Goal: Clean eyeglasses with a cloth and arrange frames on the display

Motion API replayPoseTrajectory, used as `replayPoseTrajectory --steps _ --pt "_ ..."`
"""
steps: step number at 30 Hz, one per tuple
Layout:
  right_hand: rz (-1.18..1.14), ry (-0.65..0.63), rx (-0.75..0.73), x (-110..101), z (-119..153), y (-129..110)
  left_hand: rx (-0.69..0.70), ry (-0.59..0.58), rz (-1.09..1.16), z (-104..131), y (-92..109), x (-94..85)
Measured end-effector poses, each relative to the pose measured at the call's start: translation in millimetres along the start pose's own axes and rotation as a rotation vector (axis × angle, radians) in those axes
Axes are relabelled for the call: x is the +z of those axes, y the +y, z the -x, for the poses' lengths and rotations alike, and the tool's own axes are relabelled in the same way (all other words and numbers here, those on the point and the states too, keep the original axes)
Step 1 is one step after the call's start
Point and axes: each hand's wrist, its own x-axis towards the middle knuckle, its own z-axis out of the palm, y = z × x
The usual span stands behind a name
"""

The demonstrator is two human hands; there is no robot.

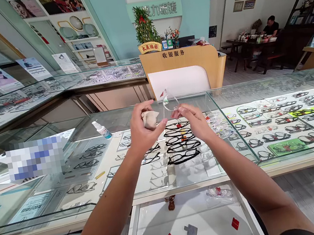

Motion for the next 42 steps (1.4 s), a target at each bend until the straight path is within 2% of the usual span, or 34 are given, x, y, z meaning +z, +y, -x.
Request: replayPoseTrajectory --steps 5,12,16,18,21,25,29,32,37,42 --pt "0.164 -0.071 -0.029 -1 2 -4 0.184 -0.018 -0.202 -1 -9 2.7" --pt "0.265 -0.126 -0.052 -4 3 -3 0.335 -0.009 -0.219 -3 -18 2.6" --pt "0.442 -0.091 -0.179 -6 3 -6 0.403 0.037 -0.203 -3 -16 2.2" --pt "0.577 -0.013 -0.273 -6 3 -12 0.391 0.098 -0.177 -3 -14 1.3" --pt "0.734 0.1 -0.362 -6 2 -28 0.304 0.244 -0.154 -10 -8 -3.6" --pt "0.804 0.153 -0.381 -3 -15 -57 0.192 0.379 -0.191 -42 9 -19.5" --pt "0.869 0.222 -0.473 4 -47 -92 0.202 0.423 -0.213 -82 34 -37.8" --pt "0.879 0.271 -0.518 10 -64 -116 0.198 0.467 -0.195 -98 50 -43.5" --pt "0.89 0.268 -0.457 20 -67 -132 0.159 0.507 -0.16 -99 54 -42.8" --pt "0.891 0.241 -0.38 14 -67 -125 0.112 0.413 -0.145 -98 44 -47.3"
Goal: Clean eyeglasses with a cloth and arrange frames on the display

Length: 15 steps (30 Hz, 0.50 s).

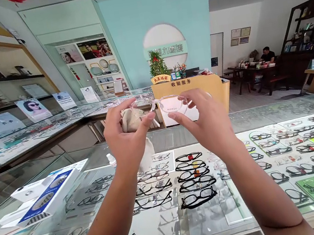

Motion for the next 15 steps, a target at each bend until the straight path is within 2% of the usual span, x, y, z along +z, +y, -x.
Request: replayPoseTrajectory --steps 3,5,11,15 --pt "-0.006 -0.012 0.04 -4 -1 8 -0.033 -0.087 0.036 -2 -3 -1.6" --pt "-0.007 -0.001 0.056 -6 -2 10 -0.074 -0.105 0.069 -3 -3 -1.7" --pt "-0.046 0.037 0.108 -4 -1 8 -0.159 -0.043 0.057 -1 0 1.7" --pt "-0.022 0.106 0.087 4 1 8 -0.185 0.007 0.045 0 0 4.8"
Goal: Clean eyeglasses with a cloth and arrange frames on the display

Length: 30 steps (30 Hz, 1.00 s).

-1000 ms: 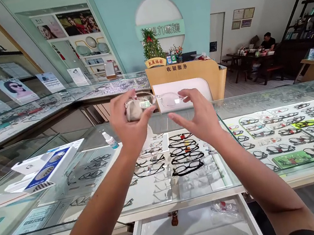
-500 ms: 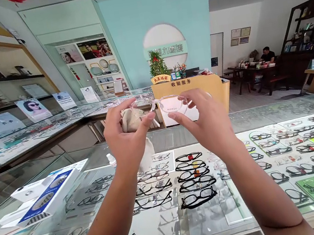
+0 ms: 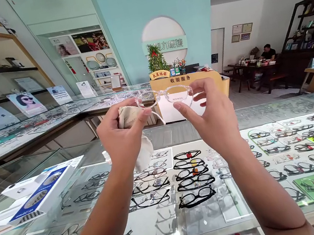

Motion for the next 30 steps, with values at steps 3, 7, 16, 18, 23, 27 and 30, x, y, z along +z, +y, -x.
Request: replayPoseTrajectory --steps 3,7,16,18,23,27,30 --pt "0.03 0.053 -0.041 6 2 1 -0.011 -0.005 0.004 0 -2 0.9" --pt "0.041 0.094 -0.074 11 2 0 -0.004 -0.006 0.015 1 -6 1.5" --pt "-0.007 0.08 0.014 14 2 -4 0.01 0.01 0.039 1 -7 4.0" --pt "-0.007 0.083 0.003 14 2 -3 0.018 0.014 0.035 1 -8 4.1" --pt "-0.007 0.068 -0.004 16 1 0 0.064 0.024 -0.002 1 -9 4.0" --pt "-0.019 0.062 0.011 16 1 0 0.106 0.035 -0.01 2 -10 4.3" --pt "-0.03 0.054 0.0 17 1 -1 0.135 0.039 -0.023 3 -10 4.6"
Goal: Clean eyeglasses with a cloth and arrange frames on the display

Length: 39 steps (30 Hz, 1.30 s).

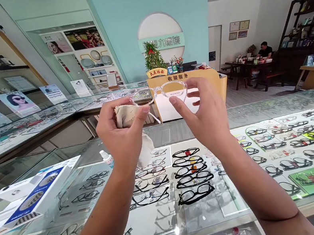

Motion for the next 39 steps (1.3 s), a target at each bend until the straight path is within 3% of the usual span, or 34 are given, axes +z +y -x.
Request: replayPoseTrajectory --steps 39 --pt "-0.048 -0.061 0.029 -5 1 -6 0.097 0.006 -0.059 1 7 -7.1"
